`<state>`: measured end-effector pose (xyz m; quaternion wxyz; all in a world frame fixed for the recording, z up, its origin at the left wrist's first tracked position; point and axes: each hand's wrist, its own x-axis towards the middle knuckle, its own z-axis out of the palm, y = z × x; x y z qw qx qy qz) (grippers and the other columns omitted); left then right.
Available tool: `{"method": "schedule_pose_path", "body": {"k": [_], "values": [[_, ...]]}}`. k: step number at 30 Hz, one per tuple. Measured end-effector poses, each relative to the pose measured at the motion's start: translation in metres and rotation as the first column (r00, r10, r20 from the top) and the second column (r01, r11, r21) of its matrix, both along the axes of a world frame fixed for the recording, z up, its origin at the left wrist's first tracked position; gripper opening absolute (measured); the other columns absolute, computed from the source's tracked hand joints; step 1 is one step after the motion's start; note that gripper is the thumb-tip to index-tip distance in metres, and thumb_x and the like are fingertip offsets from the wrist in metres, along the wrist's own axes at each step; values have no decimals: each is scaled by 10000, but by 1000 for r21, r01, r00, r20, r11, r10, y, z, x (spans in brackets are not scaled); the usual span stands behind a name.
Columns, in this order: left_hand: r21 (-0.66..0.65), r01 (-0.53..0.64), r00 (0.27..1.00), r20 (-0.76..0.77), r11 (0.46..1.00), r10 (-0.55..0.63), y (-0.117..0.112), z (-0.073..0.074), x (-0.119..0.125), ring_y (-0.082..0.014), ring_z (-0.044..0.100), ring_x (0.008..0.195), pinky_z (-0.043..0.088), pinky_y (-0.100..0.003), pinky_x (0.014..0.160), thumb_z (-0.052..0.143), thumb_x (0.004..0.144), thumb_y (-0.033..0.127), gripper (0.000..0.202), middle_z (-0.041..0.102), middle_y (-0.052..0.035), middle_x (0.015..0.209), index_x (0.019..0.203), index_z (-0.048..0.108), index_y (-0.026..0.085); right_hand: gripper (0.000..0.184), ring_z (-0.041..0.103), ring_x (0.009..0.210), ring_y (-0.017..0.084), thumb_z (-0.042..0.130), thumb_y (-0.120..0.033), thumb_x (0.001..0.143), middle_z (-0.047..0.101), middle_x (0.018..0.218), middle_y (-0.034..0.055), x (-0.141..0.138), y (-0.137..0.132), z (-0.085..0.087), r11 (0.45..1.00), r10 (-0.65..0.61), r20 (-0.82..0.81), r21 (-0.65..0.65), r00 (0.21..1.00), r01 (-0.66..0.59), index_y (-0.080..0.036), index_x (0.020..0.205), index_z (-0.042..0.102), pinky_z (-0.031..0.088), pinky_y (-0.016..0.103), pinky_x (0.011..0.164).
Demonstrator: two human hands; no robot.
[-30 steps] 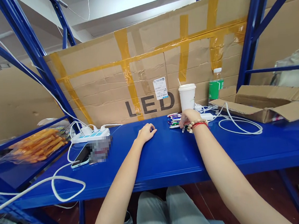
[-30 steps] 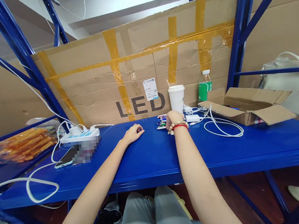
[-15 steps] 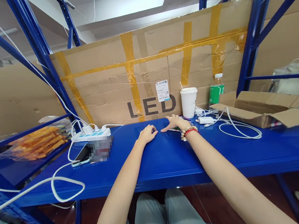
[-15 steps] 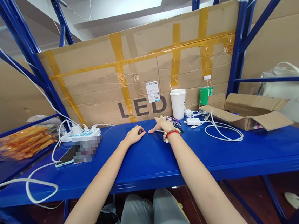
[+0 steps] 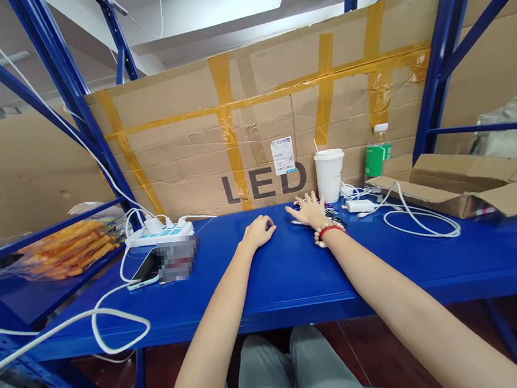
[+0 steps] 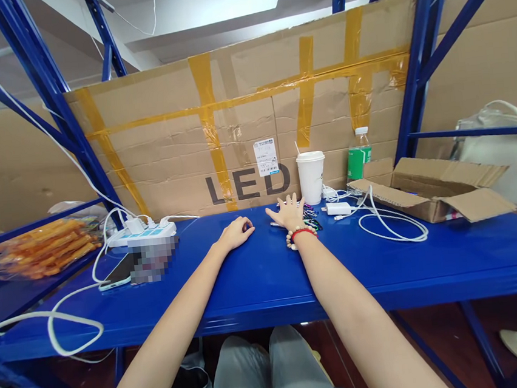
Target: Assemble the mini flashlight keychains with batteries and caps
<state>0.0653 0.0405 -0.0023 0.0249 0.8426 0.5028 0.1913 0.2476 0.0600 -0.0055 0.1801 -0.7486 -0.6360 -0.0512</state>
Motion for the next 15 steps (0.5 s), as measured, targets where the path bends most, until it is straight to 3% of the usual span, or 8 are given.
{"method": "schedule_pose_path", "body": {"k": [4, 9, 12, 15], "values": [[7, 19, 1000, -17, 1000, -19, 0, 1, 1, -174, 555, 819, 452, -283, 715, 446, 829, 329, 155, 559, -24, 877, 884, 542, 219, 746, 27, 1345, 307, 209, -635, 820, 196, 1454, 150, -2, 7, -2, 996, 55, -3, -64, 998, -55, -152, 1386, 268, -34, 526, 1032], [25, 32, 999, -43, 999, -31, 1, 2, 6, -172, 565, 843, 448, -276, 735, 440, 834, 301, 133, 577, -24, 875, 887, 530, 219, 752, 75, 1350, 279, 187, -653, 816, 222, 1452, 120, 5, 16, 3, 984, 134, -49, -113, 990, -139, -179, 1398, 235, 55, 510, 1051], [39, 34, 998, -54, 999, -32, 2, 1, 8, -176, 568, 864, 451, -282, 733, 421, 841, 300, 138, 591, -30, 921, 881, 524, 217, 712, 48, 1355, 263, 216, -642, 820, 208, 1462, 84, 15, 21, 7, 981, 167, -45, -94, 985, -171, -218, 1389, 260, 22, 497, 1062], [47, 30, 997, -66, 998, -27, 3, 1, 9, -178, 572, 853, 452, -284, 727, 413, 842, 314, 149, 597, -30, 931, 883, 521, 219, 694, 68, 1349, 297, 239, -630, 823, 220, 1455, 104, 25, 28, 7, 977, 174, -52, -117, 983, -179, -215, 1376, 301, 46, 531, 1047]]}}
